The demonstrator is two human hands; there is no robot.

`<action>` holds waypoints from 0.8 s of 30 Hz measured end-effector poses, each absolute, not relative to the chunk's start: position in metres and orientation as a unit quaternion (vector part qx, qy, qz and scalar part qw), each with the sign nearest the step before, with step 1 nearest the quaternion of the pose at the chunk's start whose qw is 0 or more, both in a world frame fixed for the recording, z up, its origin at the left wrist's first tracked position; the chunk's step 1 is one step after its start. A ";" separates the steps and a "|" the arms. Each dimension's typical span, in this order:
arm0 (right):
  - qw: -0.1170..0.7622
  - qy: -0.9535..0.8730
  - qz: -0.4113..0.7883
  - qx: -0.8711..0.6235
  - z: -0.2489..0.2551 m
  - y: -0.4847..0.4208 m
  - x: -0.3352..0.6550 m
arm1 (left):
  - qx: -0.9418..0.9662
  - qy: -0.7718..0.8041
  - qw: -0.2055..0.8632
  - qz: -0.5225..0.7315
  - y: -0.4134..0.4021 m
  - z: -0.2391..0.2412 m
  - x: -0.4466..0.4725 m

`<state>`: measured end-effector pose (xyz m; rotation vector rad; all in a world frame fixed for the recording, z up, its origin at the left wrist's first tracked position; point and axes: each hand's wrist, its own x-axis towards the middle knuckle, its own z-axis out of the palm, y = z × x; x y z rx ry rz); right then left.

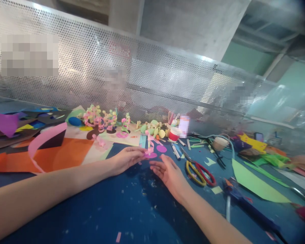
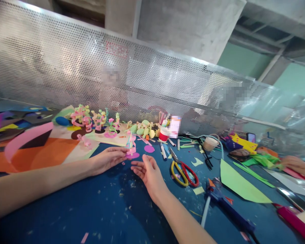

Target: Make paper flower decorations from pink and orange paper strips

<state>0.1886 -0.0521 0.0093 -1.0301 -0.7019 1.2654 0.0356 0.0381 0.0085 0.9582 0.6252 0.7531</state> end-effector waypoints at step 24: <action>0.639 -0.308 0.557 -0.432 0.006 -0.052 0.193 | 0.529 0.176 0.783 0.275 0.037 0.012 0.034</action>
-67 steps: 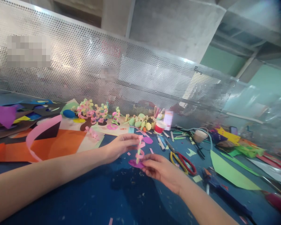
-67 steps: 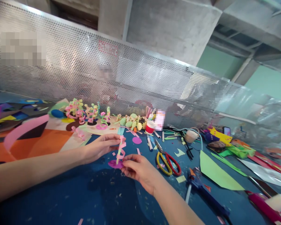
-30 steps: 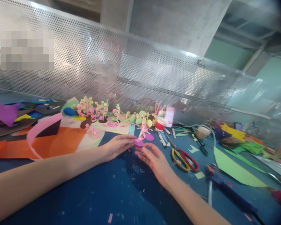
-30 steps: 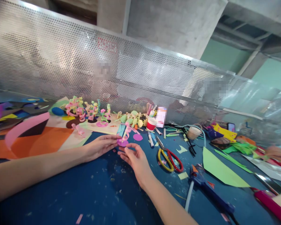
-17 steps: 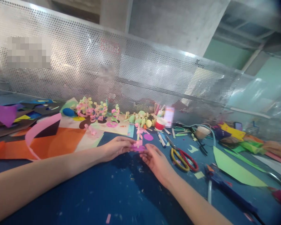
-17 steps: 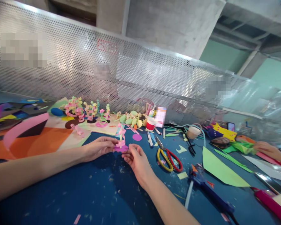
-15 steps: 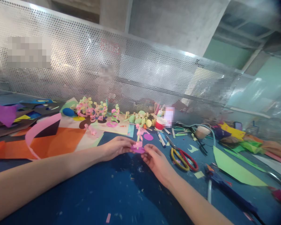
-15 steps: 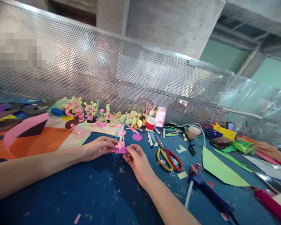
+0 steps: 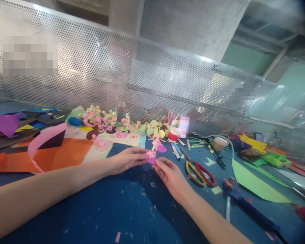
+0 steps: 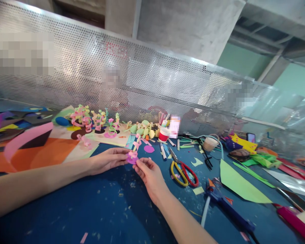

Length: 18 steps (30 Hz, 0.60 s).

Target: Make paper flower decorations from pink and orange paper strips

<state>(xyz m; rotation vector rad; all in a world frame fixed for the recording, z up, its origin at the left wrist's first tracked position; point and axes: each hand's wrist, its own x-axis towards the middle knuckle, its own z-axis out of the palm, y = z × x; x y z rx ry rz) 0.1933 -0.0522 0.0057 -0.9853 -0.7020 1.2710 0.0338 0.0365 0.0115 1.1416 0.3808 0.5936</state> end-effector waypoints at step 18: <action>0.627 -0.322 0.562 -0.433 0.005 -0.054 0.191 | 0.485 0.172 0.808 0.288 0.042 0.003 0.034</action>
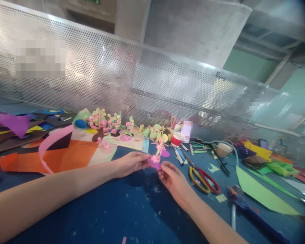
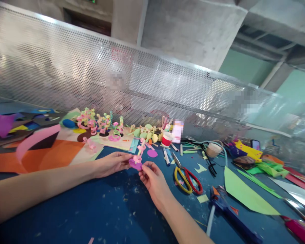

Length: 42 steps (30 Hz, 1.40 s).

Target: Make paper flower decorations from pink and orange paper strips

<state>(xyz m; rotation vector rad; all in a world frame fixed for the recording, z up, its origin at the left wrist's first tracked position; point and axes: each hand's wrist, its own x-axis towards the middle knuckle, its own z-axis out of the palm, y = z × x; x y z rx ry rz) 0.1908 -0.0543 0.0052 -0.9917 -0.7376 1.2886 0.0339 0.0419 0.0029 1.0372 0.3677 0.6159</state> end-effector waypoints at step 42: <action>0.263 -0.769 0.113 -0.571 0.002 0.114 0.132 | 0.933 0.286 0.085 0.201 -0.048 0.027 -0.111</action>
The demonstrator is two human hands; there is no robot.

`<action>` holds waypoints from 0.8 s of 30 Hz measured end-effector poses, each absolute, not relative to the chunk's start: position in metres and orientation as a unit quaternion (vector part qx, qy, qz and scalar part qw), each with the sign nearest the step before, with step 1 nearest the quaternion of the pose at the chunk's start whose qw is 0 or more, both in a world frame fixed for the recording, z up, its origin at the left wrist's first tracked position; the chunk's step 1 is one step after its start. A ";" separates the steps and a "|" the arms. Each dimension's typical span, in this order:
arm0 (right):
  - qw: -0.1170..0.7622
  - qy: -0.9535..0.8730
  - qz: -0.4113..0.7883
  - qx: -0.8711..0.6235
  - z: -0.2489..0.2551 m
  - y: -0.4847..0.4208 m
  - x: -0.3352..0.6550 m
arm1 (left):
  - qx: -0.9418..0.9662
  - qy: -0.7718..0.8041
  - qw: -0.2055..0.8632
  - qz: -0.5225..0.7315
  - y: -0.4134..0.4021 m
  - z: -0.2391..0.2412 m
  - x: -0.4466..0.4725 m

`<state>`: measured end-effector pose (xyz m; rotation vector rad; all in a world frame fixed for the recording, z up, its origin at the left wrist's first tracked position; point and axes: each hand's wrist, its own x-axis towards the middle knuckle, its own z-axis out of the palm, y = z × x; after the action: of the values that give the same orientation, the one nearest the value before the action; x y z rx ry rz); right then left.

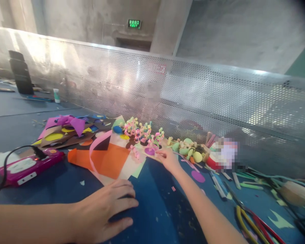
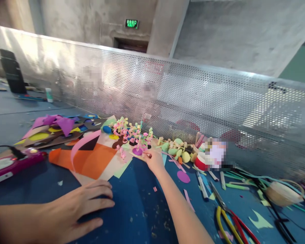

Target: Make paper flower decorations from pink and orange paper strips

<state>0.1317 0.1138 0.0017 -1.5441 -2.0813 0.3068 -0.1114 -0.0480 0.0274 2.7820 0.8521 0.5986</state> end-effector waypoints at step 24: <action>0.257 -0.907 -0.016 -0.333 0.000 0.065 0.097 | 0.911 0.331 0.046 0.240 -0.056 0.027 -0.105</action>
<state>0.0972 0.0654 -0.0002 -0.9046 -2.4599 -0.0442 -0.1046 -0.0563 0.0270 2.7812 1.0108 0.7340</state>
